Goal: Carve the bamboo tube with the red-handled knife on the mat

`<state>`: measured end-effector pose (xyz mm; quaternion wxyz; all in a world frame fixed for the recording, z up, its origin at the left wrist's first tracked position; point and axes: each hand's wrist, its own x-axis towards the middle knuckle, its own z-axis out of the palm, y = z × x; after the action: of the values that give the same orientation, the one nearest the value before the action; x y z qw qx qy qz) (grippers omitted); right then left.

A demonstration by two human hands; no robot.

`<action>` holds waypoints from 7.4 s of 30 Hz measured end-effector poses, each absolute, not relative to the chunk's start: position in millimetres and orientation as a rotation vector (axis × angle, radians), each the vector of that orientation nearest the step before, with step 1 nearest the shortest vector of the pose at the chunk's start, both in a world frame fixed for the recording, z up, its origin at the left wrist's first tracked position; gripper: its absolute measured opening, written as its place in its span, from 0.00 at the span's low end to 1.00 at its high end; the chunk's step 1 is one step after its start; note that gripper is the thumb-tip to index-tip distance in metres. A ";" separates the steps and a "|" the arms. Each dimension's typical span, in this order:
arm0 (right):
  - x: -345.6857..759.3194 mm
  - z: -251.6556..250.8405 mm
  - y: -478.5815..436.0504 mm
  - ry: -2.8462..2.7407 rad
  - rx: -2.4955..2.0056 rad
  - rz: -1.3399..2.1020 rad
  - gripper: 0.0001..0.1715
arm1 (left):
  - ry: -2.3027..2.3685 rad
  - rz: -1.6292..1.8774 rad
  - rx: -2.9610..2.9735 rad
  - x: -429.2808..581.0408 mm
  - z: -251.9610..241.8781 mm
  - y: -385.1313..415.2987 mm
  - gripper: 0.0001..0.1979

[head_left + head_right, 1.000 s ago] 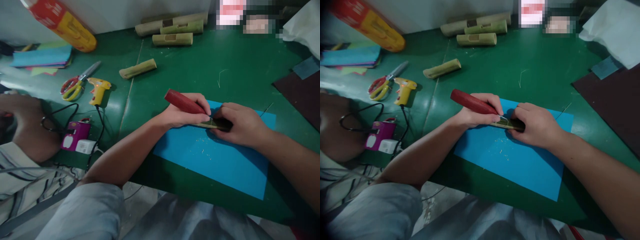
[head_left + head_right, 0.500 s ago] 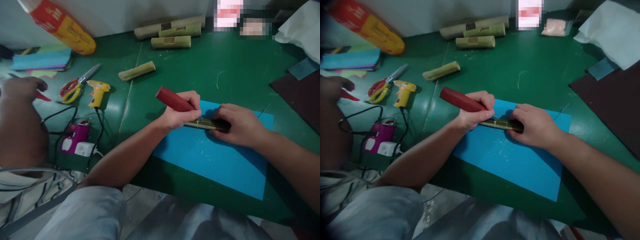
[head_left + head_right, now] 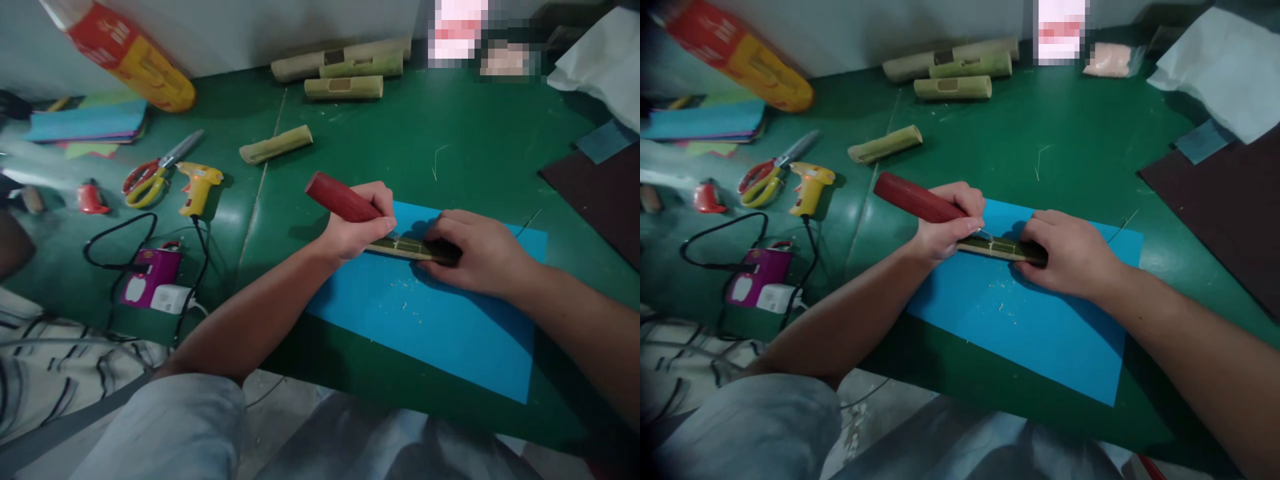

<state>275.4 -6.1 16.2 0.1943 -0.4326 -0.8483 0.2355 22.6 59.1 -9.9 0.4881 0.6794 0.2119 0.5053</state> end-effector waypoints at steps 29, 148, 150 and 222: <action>275.3 16.8 -7.5 -2.381 -1.220 0.612 0.08 | 0.669 0.924 1.531 2.3 11.1 65.6 0.22; 279.7 14.6 -3.9 -2.388 -1.194 0.705 0.12 | 0.985 0.985 1.285 -46.5 13.8 17.8 0.20; 279.8 15.3 -3.4 -2.388 -1.188 0.708 0.11 | 0.994 0.999 1.291 -45.8 14.3 18.0 0.21; 279.4 15.8 -1.0 -2.375 -1.215 0.786 0.14 | 0.776 1.050 1.477 -48.5 7.6 21.9 0.15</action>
<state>279.4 -1.0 15.8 0.1792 -0.4298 -0.8401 0.2781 -48.5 21.9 7.6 0.5524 0.6245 0.3281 0.4439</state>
